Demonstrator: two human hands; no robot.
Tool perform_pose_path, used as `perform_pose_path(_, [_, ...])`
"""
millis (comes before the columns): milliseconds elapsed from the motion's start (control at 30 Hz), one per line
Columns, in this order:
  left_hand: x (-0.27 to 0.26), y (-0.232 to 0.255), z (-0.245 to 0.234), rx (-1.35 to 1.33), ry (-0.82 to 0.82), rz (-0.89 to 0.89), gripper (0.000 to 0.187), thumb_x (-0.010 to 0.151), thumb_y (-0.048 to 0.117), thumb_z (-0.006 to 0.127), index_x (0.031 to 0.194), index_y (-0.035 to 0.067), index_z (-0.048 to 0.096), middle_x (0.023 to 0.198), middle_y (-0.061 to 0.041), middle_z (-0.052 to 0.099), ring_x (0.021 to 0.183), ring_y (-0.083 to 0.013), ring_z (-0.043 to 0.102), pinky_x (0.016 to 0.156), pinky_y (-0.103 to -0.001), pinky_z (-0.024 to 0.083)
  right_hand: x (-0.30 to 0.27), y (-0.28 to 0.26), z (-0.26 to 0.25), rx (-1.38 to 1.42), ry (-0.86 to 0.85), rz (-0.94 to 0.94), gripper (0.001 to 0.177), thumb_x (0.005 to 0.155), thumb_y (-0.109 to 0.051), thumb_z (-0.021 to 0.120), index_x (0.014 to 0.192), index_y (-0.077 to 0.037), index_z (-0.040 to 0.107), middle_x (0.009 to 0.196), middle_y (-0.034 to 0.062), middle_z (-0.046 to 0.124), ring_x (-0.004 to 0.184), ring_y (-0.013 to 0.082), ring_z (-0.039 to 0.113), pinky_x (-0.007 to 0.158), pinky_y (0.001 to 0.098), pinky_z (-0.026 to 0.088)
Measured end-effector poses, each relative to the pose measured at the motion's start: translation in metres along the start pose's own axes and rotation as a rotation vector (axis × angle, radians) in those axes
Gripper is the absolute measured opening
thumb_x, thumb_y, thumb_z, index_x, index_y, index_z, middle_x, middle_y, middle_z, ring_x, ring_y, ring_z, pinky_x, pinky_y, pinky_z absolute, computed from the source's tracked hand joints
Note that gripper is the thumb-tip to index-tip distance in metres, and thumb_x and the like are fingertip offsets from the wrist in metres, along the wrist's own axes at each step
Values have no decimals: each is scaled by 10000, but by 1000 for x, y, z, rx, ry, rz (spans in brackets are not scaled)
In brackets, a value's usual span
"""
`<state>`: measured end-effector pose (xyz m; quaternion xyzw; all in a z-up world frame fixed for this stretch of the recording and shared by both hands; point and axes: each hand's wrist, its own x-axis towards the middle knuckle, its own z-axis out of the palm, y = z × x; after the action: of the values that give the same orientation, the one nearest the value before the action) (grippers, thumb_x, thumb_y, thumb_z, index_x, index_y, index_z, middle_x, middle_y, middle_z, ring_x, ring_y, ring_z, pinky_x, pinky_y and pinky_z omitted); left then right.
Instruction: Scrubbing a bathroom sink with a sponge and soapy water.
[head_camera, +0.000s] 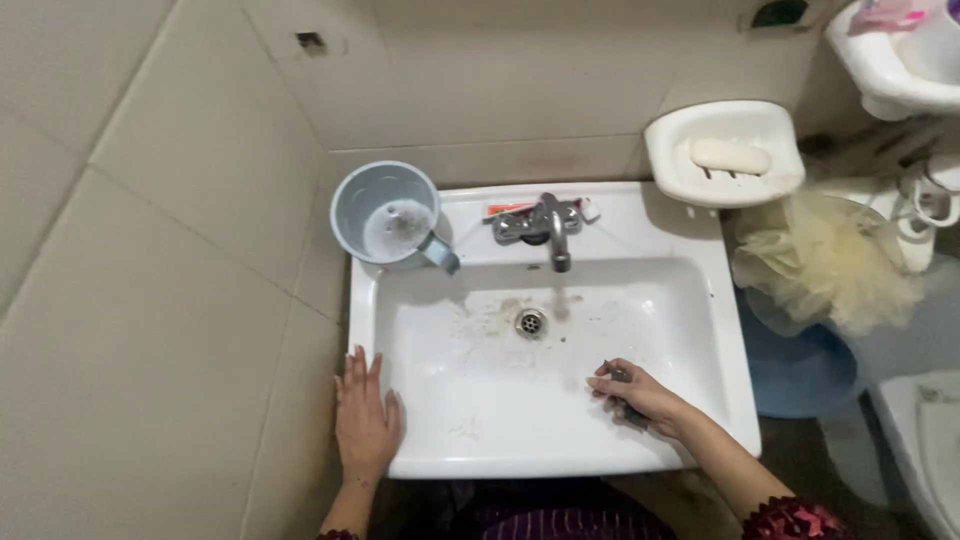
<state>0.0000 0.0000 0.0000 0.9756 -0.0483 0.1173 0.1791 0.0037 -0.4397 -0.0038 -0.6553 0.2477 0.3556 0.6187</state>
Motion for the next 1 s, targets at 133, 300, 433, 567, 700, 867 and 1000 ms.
perform_pose_path(133, [3,19,6,138,-55,-46,683,953,246,518,1560,23,299,1703,-195,156,1572,-364,145,1263,-565,129,-3,41,-35,138,107,44,541,872,-171,778,1321,-76,492,1142,125,683,933,177,635,751,334,556])
perform_pose_path(300, [3,82,36,212,-165,-231,836,850,276,570,1512,-103,229,1618,-337,81,1520,-450,50,1233,-544,64,-9,71,-72,279,-14,-41,632,890,-179,709,1437,-100,401,1316,157,647,1101,255,688,923,404,594])
perform_pose_path(433, [-14,145,59,253,-371,-147,774,883,257,545,1540,-28,253,1654,-271,102,1556,-392,36,1244,-532,47,-17,67,-77,294,-9,-22,614,947,-339,584,1474,-109,368,1406,172,603,1153,275,666,952,427,578])
perform_pose_path(567, [-28,176,80,40,-262,-57,709,894,257,539,1509,-31,336,1633,-263,218,1557,-399,100,1250,-538,74,-16,82,-91,420,-69,-48,653,1009,-489,377,1530,-96,343,1459,187,547,1212,287,601,1006,416,545])
perform_pose_path(700, [-33,167,94,42,-211,-145,705,902,289,537,1488,-58,354,1619,-288,244,1537,-414,127,1236,-542,80,-16,86,-99,588,-143,-81,684,1043,-486,301,1579,-61,321,1482,199,512,1273,295,557,1058,410,497])
perform_pose_path(867, [-31,175,95,65,-260,-163,663,924,298,520,1497,-6,383,1622,-217,292,1562,-362,146,1268,-522,95,-22,76,-103,351,-29,-127,612,1068,-378,331,1616,-112,266,1599,149,405,1428,274,445,1154,399,394])
perform_pose_path(1000, [-32,175,93,37,-243,-159,652,933,315,526,1491,2,402,1616,-201,329,1557,-349,175,1271,-507,109,-38,57,-97,-279,82,-513,623,1066,-277,334,1656,-129,199,1661,137,330,1534,277,336,1244,386,274])
